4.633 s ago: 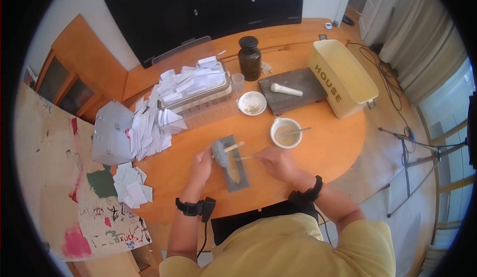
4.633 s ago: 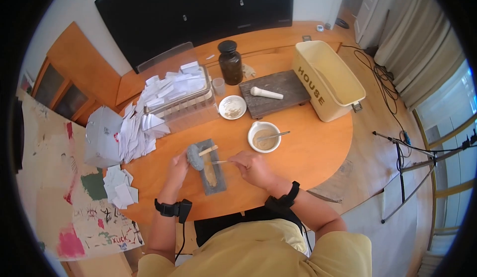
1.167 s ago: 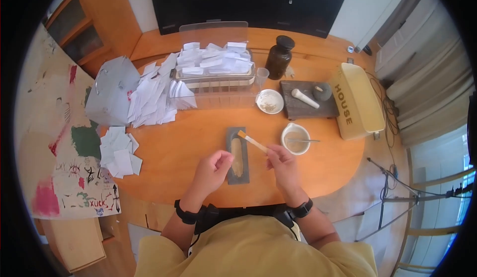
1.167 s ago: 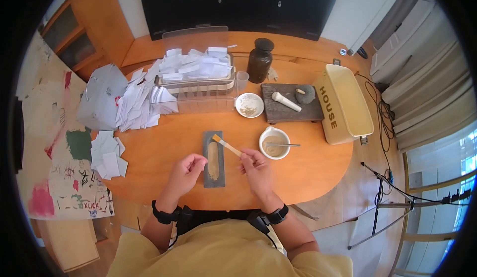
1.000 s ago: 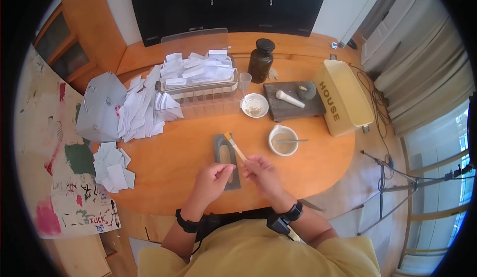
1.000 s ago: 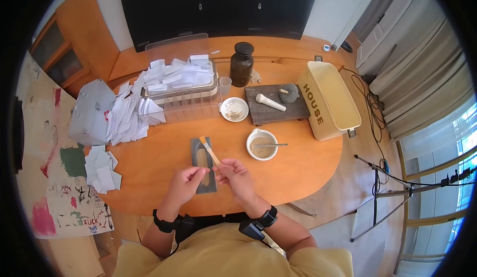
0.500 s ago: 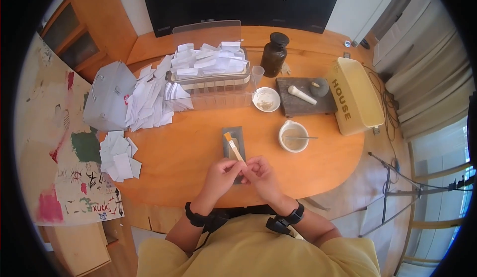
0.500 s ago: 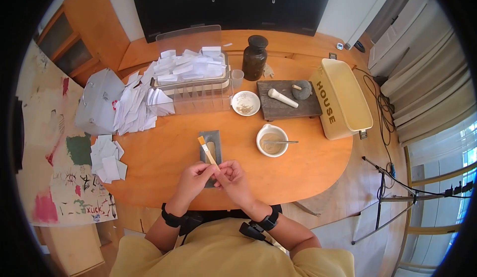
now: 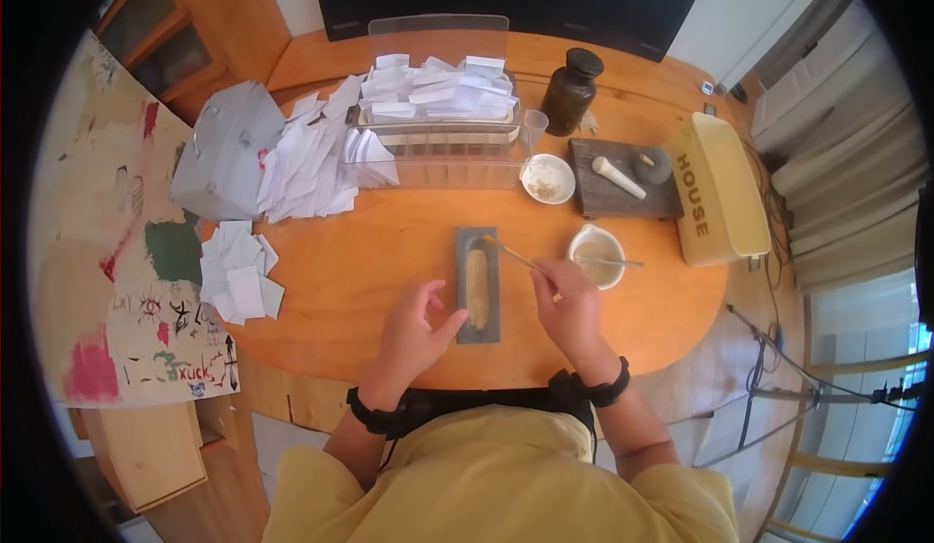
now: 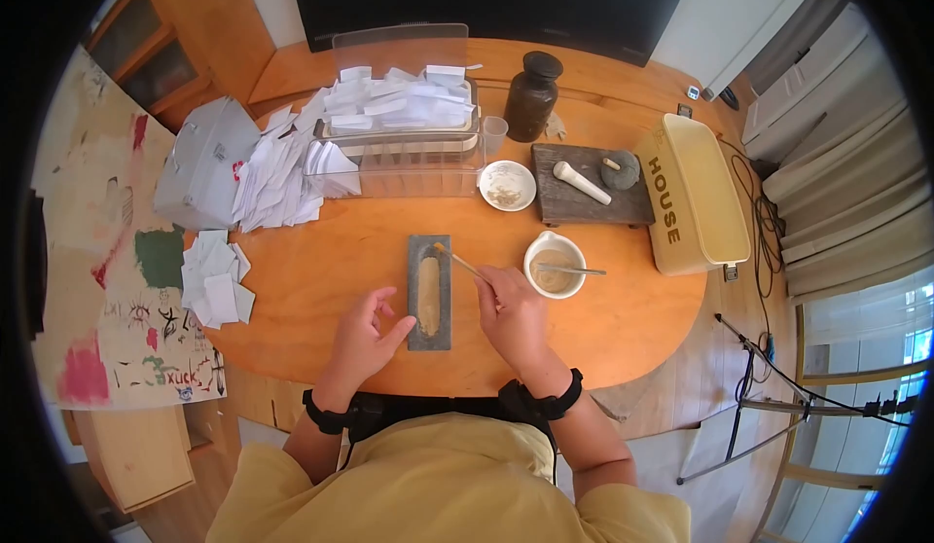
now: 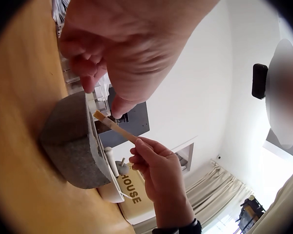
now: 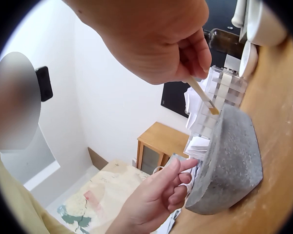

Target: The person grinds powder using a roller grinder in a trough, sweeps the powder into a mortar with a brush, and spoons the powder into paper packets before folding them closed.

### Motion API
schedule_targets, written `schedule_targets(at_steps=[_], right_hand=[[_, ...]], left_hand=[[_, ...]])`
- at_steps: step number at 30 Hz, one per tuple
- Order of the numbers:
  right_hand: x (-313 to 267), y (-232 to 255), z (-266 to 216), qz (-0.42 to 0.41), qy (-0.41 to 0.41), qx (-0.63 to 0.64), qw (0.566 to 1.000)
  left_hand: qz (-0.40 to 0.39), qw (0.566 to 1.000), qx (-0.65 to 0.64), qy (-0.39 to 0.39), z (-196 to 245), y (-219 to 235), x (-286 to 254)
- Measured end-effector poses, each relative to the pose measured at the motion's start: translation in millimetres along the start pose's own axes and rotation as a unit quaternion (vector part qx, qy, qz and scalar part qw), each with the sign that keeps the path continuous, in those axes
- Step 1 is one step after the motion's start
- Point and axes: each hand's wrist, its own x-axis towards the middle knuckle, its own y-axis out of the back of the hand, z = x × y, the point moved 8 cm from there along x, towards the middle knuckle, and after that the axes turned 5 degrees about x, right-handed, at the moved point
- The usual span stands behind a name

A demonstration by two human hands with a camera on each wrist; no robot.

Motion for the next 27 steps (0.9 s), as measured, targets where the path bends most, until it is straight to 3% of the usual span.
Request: schedule_targets(at_steps=[4, 10, 23, 27], right_hand=[[6, -16, -22, -0.050, 0.082, -0.028, 0.995], [5, -30, -31, -0.082, 0.091, 0.024, 0.992], [-6, -30, -30, -0.132, 0.120, 0.072, 0.981], [8, -27, -38, -0.115, 0.132, 0.015, 0.984]], left_hand=[[-0.092, 0.994, 0.047, 0.025, 6, -2, -9], [-0.115, 0.990, 0.049, -0.068, 16, -9, -15], [-0.085, 0.991, 0.067, -0.075, 10, -12, -15], [-0.083, 0.992, 0.065, -0.075, 11, -13, -15]])
